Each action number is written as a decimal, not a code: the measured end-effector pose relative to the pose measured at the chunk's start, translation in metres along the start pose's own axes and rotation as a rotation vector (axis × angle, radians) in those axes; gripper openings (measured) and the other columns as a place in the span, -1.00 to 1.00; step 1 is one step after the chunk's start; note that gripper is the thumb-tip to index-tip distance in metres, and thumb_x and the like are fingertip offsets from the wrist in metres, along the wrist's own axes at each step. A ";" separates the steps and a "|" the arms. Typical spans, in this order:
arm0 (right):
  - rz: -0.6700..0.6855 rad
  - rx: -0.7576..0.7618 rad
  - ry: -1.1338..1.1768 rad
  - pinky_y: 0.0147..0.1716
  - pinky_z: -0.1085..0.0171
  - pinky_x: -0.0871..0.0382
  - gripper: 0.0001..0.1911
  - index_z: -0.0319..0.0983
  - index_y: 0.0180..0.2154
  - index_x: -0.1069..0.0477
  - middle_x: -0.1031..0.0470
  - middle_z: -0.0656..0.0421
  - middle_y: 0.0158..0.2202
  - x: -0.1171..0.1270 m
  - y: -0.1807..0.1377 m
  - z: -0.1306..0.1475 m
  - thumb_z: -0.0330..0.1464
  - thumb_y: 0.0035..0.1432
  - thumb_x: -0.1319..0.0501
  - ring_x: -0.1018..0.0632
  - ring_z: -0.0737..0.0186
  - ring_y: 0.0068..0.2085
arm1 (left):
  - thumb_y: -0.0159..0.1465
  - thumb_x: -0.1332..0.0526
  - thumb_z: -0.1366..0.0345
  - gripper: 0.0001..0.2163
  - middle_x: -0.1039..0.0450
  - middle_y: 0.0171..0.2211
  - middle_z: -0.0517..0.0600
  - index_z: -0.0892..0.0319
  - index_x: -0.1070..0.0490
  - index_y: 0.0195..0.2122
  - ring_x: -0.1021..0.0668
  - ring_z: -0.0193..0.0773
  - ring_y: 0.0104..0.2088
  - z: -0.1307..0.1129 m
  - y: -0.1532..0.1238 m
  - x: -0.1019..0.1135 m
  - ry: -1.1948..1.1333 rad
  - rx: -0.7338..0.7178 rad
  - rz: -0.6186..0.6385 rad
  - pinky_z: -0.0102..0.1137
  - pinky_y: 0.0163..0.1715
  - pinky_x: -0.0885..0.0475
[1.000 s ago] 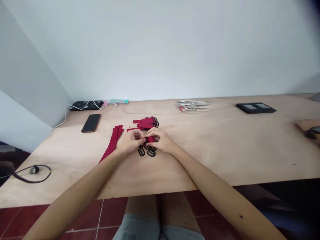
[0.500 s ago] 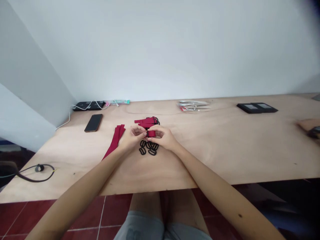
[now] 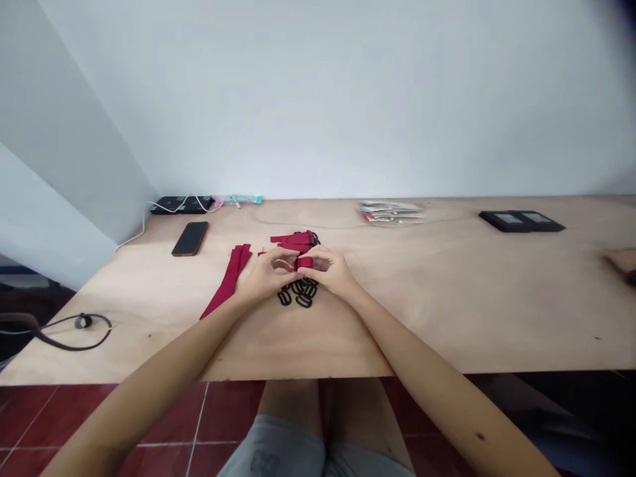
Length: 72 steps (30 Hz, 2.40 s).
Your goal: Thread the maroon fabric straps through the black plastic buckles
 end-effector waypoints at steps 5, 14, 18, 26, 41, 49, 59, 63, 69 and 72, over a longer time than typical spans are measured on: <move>0.004 -0.050 0.096 -0.06 0.11 -0.62 -0.65 -0.18 -0.23 -0.64 -0.64 0.10 -0.17 -0.001 0.000 0.003 -0.14 0.00 -0.58 -0.65 0.10 -0.15 | 0.22 -0.49 0.15 -0.66 -0.66 -0.04 0.09 0.11 -0.66 0.00 -0.67 -0.15 -0.18 -0.007 0.000 0.003 0.158 -0.074 -0.007 -0.24 -0.08 -0.62; -0.092 -0.125 0.258 -0.07 0.10 -0.63 -0.65 -0.14 -0.20 -0.65 -0.69 0.19 -0.22 0.002 0.000 0.003 -0.18 -0.01 -0.60 -0.69 0.13 -0.21 | 0.17 -0.53 0.18 -0.63 -0.67 0.01 0.14 0.17 -0.64 -0.02 -0.68 0.00 0.05 0.004 0.003 0.003 -0.105 0.013 -0.080 -0.11 0.18 -0.55; -0.048 -0.164 0.270 -0.16 0.10 -0.68 -0.60 -0.15 -0.13 -0.62 -0.69 0.17 -0.21 -0.004 -0.003 0.001 -0.12 0.05 -0.57 -0.69 0.14 -0.28 | 0.17 -0.54 0.20 -0.61 -0.67 0.01 0.15 0.15 -0.64 0.02 -0.68 0.00 0.06 0.004 0.004 0.003 -0.148 -0.045 -0.050 -0.09 0.19 -0.54; 0.007 -0.155 0.102 0.07 0.06 -0.60 -0.51 -0.12 -0.03 -0.56 -0.65 0.12 -0.02 -0.010 -0.006 -0.004 -0.16 0.03 -0.57 -0.66 0.04 0.03 | 0.22 -0.50 0.21 -0.61 -0.66 0.02 0.12 0.08 -0.63 0.08 -0.66 -0.03 0.03 -0.004 -0.001 0.007 0.199 -0.206 -0.063 -0.14 0.06 -0.60; -0.195 -0.308 0.436 -0.23 0.23 -0.49 -0.56 -0.18 -0.12 -0.71 -0.68 0.16 -0.23 0.023 0.003 -0.012 -0.24 -0.08 -0.64 -0.60 0.27 -0.31 | 0.12 -0.56 0.18 -0.73 -0.71 -0.09 0.16 0.16 -0.72 -0.18 -0.71 0.03 -0.06 0.005 0.007 0.035 0.085 -0.040 -0.180 -0.13 0.00 -0.62; -0.263 -0.271 0.510 -0.20 0.21 -0.50 -0.59 -0.17 -0.13 -0.71 -0.72 0.12 -0.18 0.020 0.004 -0.005 -0.27 -0.07 -0.63 -0.61 0.24 -0.28 | 0.12 -0.59 0.13 -0.68 -0.70 -0.04 0.18 0.15 -0.74 -0.14 -0.68 0.03 0.00 0.011 0.009 0.037 -0.070 0.011 -0.210 -0.08 0.10 -0.58; -0.321 -0.211 0.223 -0.10 0.14 -0.54 -0.57 -0.19 -0.08 -0.70 -0.74 0.07 -0.13 0.042 0.006 -0.018 -0.20 0.00 -0.57 -0.66 0.14 -0.21 | 0.09 -0.61 0.19 -0.72 -0.70 -0.08 0.17 0.14 -0.75 -0.18 -0.68 0.01 0.00 -0.005 0.005 0.038 -0.105 -0.060 -0.209 -0.16 0.06 -0.58; -0.142 -0.151 -0.088 -0.12 0.13 -0.55 -0.65 -0.21 -0.07 -0.69 -0.74 0.04 -0.11 0.034 0.004 -0.013 -0.26 0.08 -0.50 -0.67 0.08 -0.18 | 0.11 -0.60 0.18 -0.68 -0.73 -0.10 0.14 0.19 -0.72 -0.15 -0.72 -0.06 -0.09 0.009 0.009 0.034 -0.543 0.129 -0.285 -0.19 0.00 -0.63; 0.137 -0.063 -0.371 -0.13 0.16 -0.51 -0.74 -0.21 -0.10 -0.70 -0.72 0.05 -0.11 0.015 -0.002 -0.004 -0.44 0.14 -0.40 -0.65 0.09 -0.18 | 0.20 -0.53 0.29 -0.85 -0.73 -0.15 0.06 0.21 -0.66 -0.27 -0.71 -0.31 -0.23 0.017 0.016 0.037 -0.845 0.225 -0.318 -0.49 -0.14 -0.62; 0.168 -0.039 -0.419 -0.15 0.19 -0.48 -0.74 -0.20 -0.10 -0.70 -0.71 0.06 -0.12 0.016 -0.003 -0.003 -0.45 0.15 -0.40 -0.64 0.10 -0.18 | 0.23 -0.50 0.30 -0.87 -0.72 -0.14 0.05 0.21 -0.64 -0.26 -0.72 -0.31 -0.21 0.016 0.014 0.036 -0.861 0.256 -0.316 -0.52 -0.15 -0.63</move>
Point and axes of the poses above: each hand's wrist, its own y-axis towards the middle knuckle, its own x-axis out of the back of the hand, z = x × y, the point moved 5 cm from there along y, towards the middle knuckle
